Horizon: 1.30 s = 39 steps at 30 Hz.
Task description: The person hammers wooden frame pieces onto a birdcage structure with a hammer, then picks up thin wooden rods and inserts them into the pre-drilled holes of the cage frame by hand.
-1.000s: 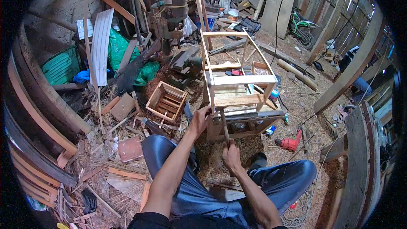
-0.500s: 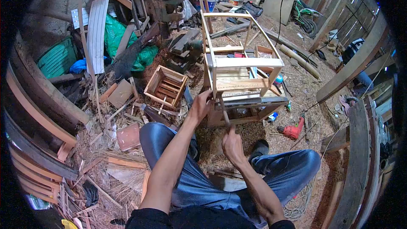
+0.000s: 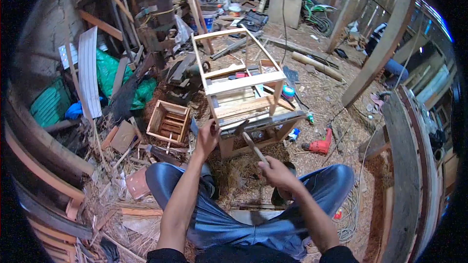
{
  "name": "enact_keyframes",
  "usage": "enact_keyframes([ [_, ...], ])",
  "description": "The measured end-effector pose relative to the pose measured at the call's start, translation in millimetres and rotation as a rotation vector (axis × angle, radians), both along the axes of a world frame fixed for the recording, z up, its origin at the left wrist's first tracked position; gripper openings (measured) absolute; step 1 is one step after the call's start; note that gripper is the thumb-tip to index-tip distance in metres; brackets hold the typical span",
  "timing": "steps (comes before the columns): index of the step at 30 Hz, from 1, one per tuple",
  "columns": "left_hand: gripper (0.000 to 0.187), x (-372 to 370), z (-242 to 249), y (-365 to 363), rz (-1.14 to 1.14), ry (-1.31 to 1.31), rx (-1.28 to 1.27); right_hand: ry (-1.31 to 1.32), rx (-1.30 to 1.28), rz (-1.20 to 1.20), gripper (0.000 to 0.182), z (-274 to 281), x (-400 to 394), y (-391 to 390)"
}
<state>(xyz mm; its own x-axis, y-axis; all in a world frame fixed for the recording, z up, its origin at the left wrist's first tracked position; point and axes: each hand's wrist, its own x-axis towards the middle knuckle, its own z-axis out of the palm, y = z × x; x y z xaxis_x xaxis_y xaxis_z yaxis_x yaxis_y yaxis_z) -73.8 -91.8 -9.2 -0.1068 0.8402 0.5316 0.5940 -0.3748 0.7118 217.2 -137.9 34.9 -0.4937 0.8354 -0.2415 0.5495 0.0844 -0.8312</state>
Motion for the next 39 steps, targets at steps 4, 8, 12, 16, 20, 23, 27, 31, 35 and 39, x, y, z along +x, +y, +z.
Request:
enact_keyframes([
  [4,0.029,5.9,-13.7,-3.3,0.369,0.568,0.039,-0.108,-0.311,-0.034,0.042,69.3,64.1,3.9],
  [8,0.034,64.9,27.4,-3.2,0.021,0.568,-0.894,-0.268,-0.12,-0.154,0.04,93.7,101.4,28.1],
  [12,0.026,127.9,38.5,25.9,0.017,0.448,-0.437,-0.408,0.259,-0.228,0.031,75.8,87.7,109.4],
  [16,0.026,148.4,91.6,25.8,-0.3,0.559,-0.575,-0.396,0.583,-0.245,0.032,19.4,57.0,173.7],
  [20,0.025,127.1,136.9,16.6,-0.309,0.572,-0.334,-0.304,0.789,-0.263,0.036,-60.8,45.4,216.7],
  [23,0.031,105.5,189.4,14.0,-0.17,0.422,-0.161,-0.418,0.721,-0.328,0.037,-47.7,39.9,208.8],
  [27,0.045,79.1,216.5,63.7,0.238,0.907,0.177,-0.634,0.914,-0.381,0.062,-21.8,30.6,192.7],
  [31,0.033,68.9,222.2,80.9,0.184,0.857,-0.338,-0.324,0.699,-0.166,0.041,-1.7,31.9,170.1],
  [35,0.02,37.0,231.7,92.9,0.283,0.809,-0.048,-0.087,0.549,-0.133,0.04,-13.5,-4.7,143.4],
  [39,0.031,6.5,278.4,85.6,0.383,0.723,-0.06,0.236,0.367,-0.179,0.077,-12.0,-54.7,156.5],
])
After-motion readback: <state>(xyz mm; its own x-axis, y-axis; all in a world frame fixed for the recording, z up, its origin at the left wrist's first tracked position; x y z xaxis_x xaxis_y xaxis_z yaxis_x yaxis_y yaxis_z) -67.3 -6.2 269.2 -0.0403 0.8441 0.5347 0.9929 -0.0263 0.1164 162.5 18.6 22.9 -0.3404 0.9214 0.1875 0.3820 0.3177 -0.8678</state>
